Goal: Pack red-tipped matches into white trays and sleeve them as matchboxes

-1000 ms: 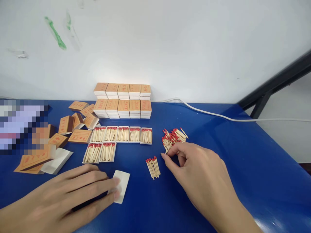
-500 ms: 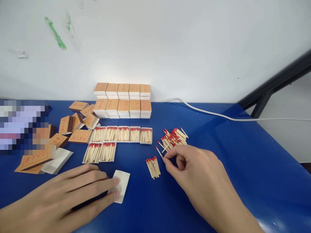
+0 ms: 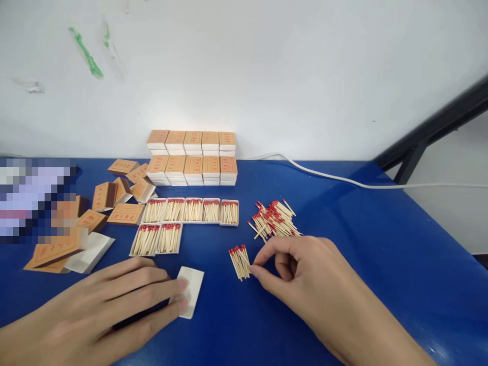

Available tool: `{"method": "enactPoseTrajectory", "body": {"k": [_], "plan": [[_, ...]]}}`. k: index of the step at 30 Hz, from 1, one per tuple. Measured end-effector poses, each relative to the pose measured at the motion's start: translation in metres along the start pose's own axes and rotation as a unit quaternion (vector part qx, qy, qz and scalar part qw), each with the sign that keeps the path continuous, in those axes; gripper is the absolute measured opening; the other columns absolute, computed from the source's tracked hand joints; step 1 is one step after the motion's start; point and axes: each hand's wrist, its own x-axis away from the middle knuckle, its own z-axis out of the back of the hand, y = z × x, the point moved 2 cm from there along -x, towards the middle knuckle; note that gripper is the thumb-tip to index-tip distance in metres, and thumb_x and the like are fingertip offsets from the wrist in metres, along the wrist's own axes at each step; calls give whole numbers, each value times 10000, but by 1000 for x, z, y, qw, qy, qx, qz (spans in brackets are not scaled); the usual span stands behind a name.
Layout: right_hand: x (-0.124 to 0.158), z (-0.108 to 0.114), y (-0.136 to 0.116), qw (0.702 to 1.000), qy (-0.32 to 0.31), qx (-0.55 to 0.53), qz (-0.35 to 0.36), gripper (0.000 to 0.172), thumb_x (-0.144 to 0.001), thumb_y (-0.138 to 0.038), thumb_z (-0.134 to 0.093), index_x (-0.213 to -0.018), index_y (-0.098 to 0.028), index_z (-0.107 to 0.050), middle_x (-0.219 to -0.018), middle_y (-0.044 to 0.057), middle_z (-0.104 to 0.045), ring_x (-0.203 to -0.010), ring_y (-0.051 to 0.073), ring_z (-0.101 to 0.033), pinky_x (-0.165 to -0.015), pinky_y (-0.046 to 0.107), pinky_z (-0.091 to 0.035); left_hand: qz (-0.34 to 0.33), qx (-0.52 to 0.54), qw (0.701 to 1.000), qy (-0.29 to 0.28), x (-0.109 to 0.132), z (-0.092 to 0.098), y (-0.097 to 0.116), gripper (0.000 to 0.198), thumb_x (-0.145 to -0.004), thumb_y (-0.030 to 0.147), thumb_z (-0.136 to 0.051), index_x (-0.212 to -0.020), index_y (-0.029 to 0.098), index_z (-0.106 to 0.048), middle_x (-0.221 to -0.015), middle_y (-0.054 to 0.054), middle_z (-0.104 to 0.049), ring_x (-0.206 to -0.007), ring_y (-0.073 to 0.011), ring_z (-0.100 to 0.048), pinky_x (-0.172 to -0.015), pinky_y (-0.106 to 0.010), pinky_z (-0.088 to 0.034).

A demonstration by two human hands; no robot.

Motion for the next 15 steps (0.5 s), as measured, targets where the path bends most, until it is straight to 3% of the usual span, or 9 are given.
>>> {"method": "enactPoseTrajectory", "body": {"k": [3, 8, 15], "plan": [[-1, 5, 2, 999, 35, 9, 1, 414, -957, -660, -738, -804, -290, -843, -599, -3, -596, -552, 186, -511, -517, 323, -378, 0, 1, 1000, 7, -1, 0, 0, 425, -1174, 84, -425, -1332, 131, -817, -1361, -120, -816, -1140, -287, -743, -1098, -470, -582], [-5, 4, 4, 980, 182, 73, 28, 502, -1011, -716, -694, -795, -278, -808, -544, -34, -491, -480, 159, -430, -501, 322, -336, -2, -21, 1000, -4, -7, 8, -2, 451, -1199, 103, -392, -1290, 156, -830, -1340, -84, -834, -1090, -262, -742, -1092, -437, -573], [-9, -13, 1, 965, 222, 139, 26, 490, -982, -689, -700, -721, -281, -779, -521, -22, -517, -439, 166, -477, -477, 314, -315, -19, -29, 999, -31, -14, 19, -3, 421, -1178, 107, -425, -1292, 164, -827, -1324, -73, -845, -1066, -246, -755, -1065, -392, -605]]}}
